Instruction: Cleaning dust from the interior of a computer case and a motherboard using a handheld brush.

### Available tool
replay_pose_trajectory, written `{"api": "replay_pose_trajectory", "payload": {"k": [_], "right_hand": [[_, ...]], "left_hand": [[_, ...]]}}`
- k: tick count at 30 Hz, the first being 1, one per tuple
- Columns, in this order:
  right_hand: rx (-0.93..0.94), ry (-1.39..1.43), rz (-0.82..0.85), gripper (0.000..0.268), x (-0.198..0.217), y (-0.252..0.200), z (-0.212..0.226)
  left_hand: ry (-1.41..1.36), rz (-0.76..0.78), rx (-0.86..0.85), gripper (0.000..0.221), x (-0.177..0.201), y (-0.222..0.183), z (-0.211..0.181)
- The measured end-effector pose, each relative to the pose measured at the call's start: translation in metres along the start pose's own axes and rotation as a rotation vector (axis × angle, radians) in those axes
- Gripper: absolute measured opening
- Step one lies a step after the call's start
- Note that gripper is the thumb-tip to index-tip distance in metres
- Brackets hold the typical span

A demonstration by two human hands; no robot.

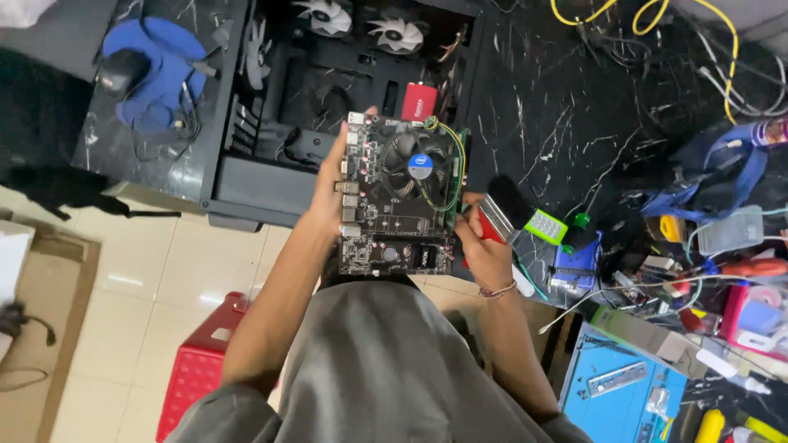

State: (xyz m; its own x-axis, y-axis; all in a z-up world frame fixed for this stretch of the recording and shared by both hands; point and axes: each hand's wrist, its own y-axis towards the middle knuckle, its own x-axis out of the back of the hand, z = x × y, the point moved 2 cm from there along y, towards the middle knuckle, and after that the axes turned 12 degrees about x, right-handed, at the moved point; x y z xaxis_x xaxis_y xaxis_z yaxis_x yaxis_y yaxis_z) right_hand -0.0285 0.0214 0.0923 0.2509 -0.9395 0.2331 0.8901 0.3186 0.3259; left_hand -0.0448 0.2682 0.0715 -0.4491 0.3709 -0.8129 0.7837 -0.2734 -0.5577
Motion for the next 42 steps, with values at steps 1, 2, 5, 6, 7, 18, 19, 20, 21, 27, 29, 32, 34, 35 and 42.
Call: {"api": "replay_pose_trajectory", "payload": {"k": [1,2,5,6,7,18,19,20,21,27,29,32,34,35,42], "right_hand": [[-0.032,-0.042,-0.004,0.05,0.001,0.005,0.007],[-0.082,-0.085,-0.011,0.051,0.003,0.004,0.017],[-0.199,-0.19,-0.145,0.05,0.014,-0.015,-0.017],[-0.209,-0.202,-0.186,0.05,0.015,-0.026,-0.034],[-0.287,-0.193,-0.234,0.051,0.016,-0.037,-0.052],[-0.536,-0.164,-0.425,0.043,0.006,-0.051,-0.052],[-0.49,-0.149,-0.429,0.042,0.004,-0.052,-0.05],[-0.443,-0.136,-0.434,0.042,0.003,-0.052,-0.048],[-0.446,-0.137,-0.444,0.042,0.002,-0.048,-0.046],[-0.48,-0.211,-0.393,0.042,0.006,-0.025,-0.012],[-0.826,-0.273,-0.35,0.022,0.013,-0.031,-0.009],[-0.845,-0.651,-0.042,0.033,0.042,-0.03,0.028],[-0.861,-0.541,0.1,0.031,0.051,-0.027,0.064],[-0.868,-0.425,0.241,0.029,0.054,-0.026,0.081],[-0.688,-0.637,0.76,0.017,0.043,0.005,0.125]], "left_hand": [[0.009,0.055,-0.062,0.073,0.0,0.013,-0.008],[0.013,0.102,-0.109,0.062,0.002,0.023,-0.01],[0.237,0.116,-0.22,0.057,0.023,0.073,-0.012],[0.259,0.133,-0.186,0.057,0.026,0.084,-0.012],[0.324,0.087,-0.19,0.052,0.03,0.095,-0.012],[0.484,0.082,-0.091,0.042,0.026,0.135,-0.01],[0.483,0.101,-0.085,0.043,0.025,0.134,-0.01],[0.483,0.123,-0.08,0.044,0.023,0.135,-0.01],[0.488,0.125,-0.071,0.044,0.024,0.14,-0.013],[0.56,0.157,-0.065,0.041,0.007,0.133,-0.023],[0.586,0.07,0.104,0.048,-0.002,0.125,-0.03],[0.629,0.073,0.09,0.055,-0.009,0.116,-0.031],[0.821,0.081,0.027,0.067,0.001,0.116,-0.03],[1.013,0.087,-0.045,0.079,0.006,0.116,-0.029],[1.09,0.17,-0.113,0.072,-0.002,0.109,-0.031]]}}
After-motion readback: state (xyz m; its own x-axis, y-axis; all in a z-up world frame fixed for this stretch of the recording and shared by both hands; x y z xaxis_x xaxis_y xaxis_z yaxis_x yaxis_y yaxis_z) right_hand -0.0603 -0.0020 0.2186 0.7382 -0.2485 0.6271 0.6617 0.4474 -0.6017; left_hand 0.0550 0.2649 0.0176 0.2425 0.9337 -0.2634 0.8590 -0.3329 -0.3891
